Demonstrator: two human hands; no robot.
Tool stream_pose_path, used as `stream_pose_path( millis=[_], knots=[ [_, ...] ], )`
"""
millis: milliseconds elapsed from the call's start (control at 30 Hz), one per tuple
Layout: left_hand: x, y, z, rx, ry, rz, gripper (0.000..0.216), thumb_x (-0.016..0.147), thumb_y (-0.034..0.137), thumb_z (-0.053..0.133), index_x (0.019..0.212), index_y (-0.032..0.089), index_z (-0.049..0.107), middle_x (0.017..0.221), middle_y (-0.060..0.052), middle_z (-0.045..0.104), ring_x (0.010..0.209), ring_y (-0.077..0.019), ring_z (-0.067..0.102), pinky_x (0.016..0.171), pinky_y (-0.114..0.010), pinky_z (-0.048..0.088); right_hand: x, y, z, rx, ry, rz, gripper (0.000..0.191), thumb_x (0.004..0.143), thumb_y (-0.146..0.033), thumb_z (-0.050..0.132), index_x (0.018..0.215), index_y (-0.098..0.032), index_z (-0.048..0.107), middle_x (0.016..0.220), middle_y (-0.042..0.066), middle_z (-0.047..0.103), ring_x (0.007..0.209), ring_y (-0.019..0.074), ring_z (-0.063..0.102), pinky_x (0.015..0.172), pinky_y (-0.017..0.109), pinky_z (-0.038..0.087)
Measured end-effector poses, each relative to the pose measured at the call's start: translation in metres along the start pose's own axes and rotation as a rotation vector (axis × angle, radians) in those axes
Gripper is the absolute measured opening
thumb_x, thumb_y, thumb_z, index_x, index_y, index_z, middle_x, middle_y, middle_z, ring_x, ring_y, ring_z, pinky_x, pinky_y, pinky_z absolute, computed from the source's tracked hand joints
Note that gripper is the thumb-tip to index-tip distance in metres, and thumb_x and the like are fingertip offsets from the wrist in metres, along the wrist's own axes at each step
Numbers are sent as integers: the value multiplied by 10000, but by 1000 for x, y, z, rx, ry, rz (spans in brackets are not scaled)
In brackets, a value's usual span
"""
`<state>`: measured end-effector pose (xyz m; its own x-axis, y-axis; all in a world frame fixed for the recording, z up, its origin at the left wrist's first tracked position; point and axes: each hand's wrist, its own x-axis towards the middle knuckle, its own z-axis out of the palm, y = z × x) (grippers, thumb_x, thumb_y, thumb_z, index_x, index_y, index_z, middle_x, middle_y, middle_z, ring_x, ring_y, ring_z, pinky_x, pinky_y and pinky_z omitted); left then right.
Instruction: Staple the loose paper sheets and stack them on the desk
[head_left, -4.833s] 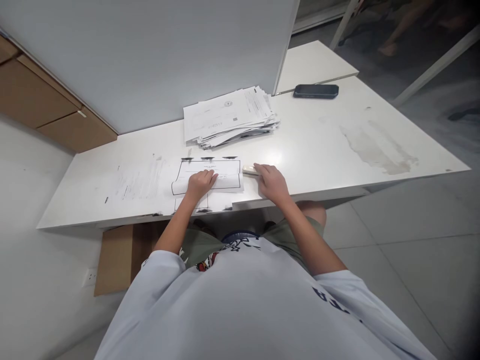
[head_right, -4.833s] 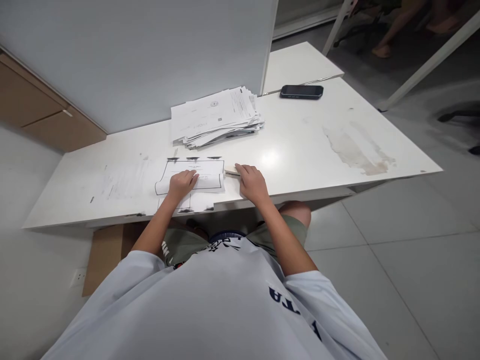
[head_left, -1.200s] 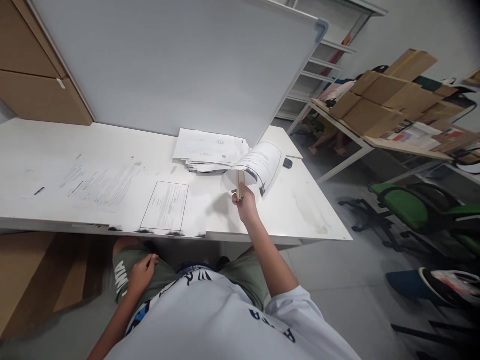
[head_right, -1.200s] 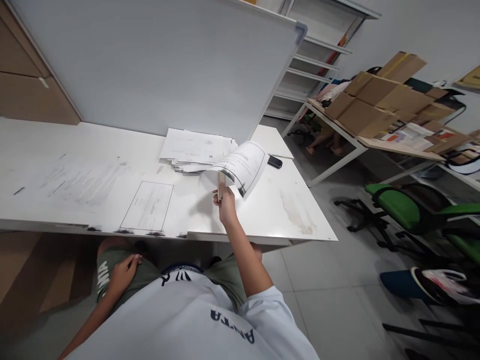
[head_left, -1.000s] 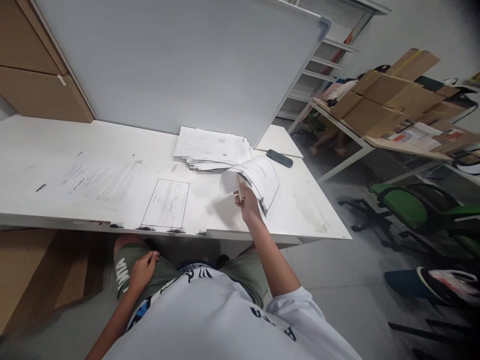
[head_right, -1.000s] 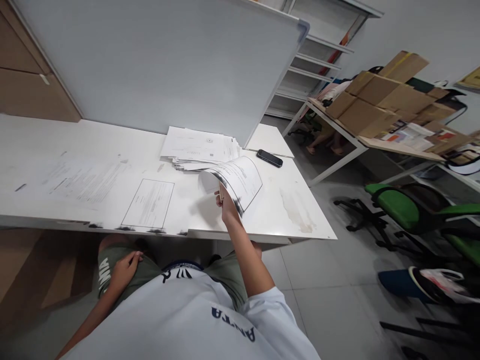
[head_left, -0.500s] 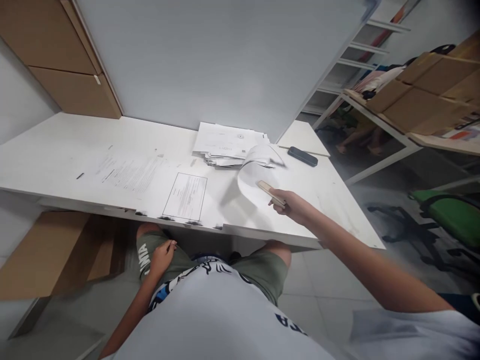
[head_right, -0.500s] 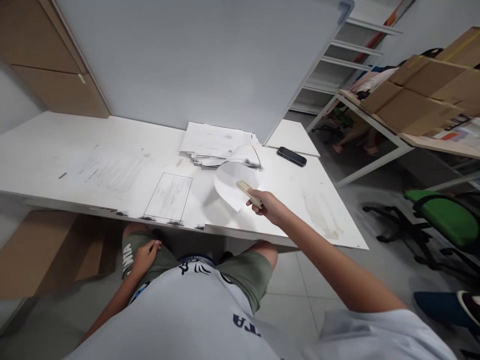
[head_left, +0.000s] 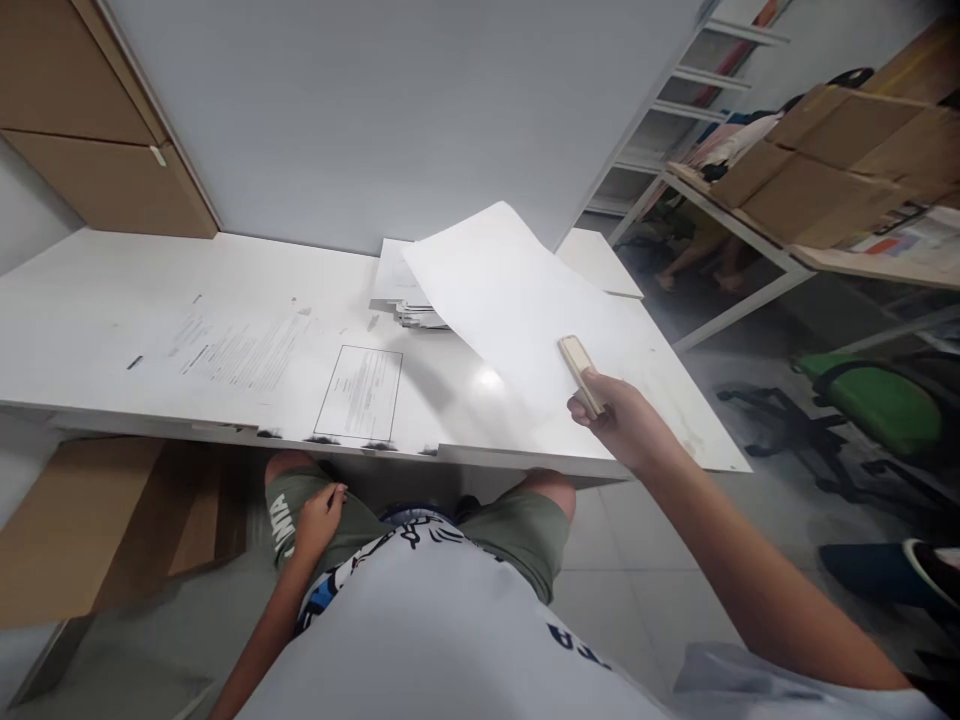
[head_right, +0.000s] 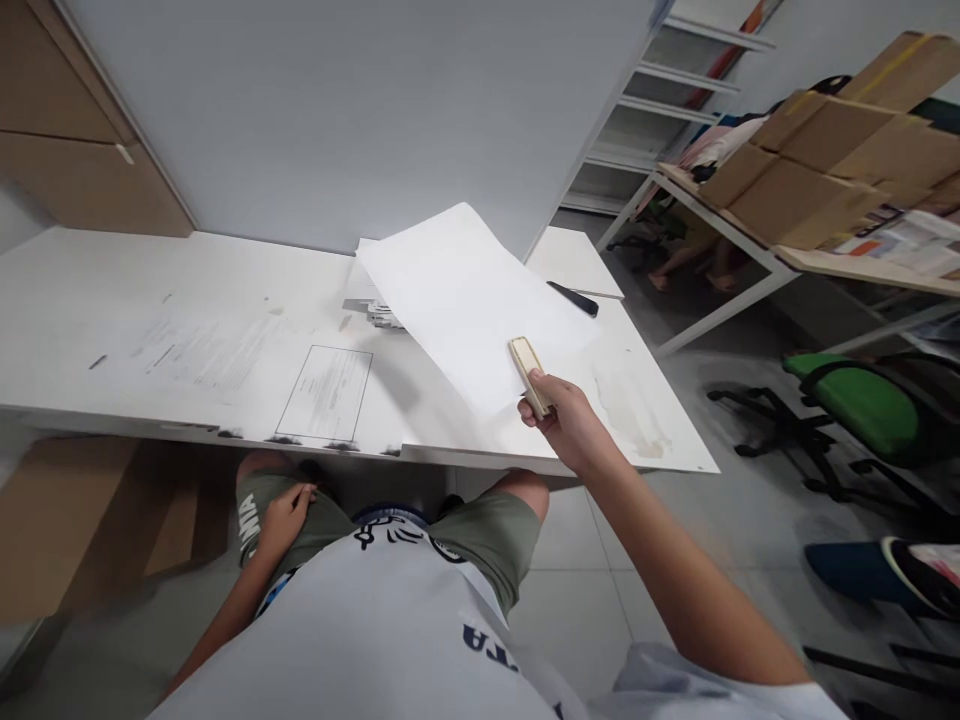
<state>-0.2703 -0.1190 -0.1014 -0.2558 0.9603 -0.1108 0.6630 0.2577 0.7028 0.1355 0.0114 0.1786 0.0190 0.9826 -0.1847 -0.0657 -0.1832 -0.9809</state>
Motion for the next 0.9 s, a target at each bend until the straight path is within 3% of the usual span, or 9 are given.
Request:
stream_pose_path(
  millis=[233, 467, 733, 900],
  knots=[
    [6, -2, -1, 17, -14, 9, 375, 883, 458, 390, 910, 236, 690, 857, -38, 751, 868, -236, 701, 797, -305, 506, -14, 14, 6, 18, 140, -131, 487, 720, -550, 748, 596, -216, 416, 561, -54, 391, 501, 104, 481, 439, 246, 356],
    [7, 4, -3, 37, 5, -11, 397, 870, 483, 391, 926, 245, 703, 838, -29, 754, 864, -237, 709, 791, -312, 520, -18, 22, 13, 11, 180, -249, 500, 726, -524, 754, 589, -225, 376, 524, -62, 413, 474, 91, 442, 451, 248, 317],
    [8, 3, -1, 29, 4, -17, 405, 868, 484, 393, 935, 237, 708, 847, -37, 756, 862, -240, 710, 788, -318, 524, -16, 28, 19, 38, 197, -295, 500, 709, -514, 769, 572, -222, 388, 517, -70, 376, 461, 83, 425, 443, 242, 297],
    [6, 2, -1, 29, -15, -15, 400, 881, 472, 388, 935, 232, 704, 863, -39, 755, 877, -240, 705, 800, -317, 516, -12, 13, 15, 10, 191, -374, 459, 692, -532, 775, 610, -218, 451, 549, -65, 394, 453, 80, 407, 421, 241, 304]
  ],
)
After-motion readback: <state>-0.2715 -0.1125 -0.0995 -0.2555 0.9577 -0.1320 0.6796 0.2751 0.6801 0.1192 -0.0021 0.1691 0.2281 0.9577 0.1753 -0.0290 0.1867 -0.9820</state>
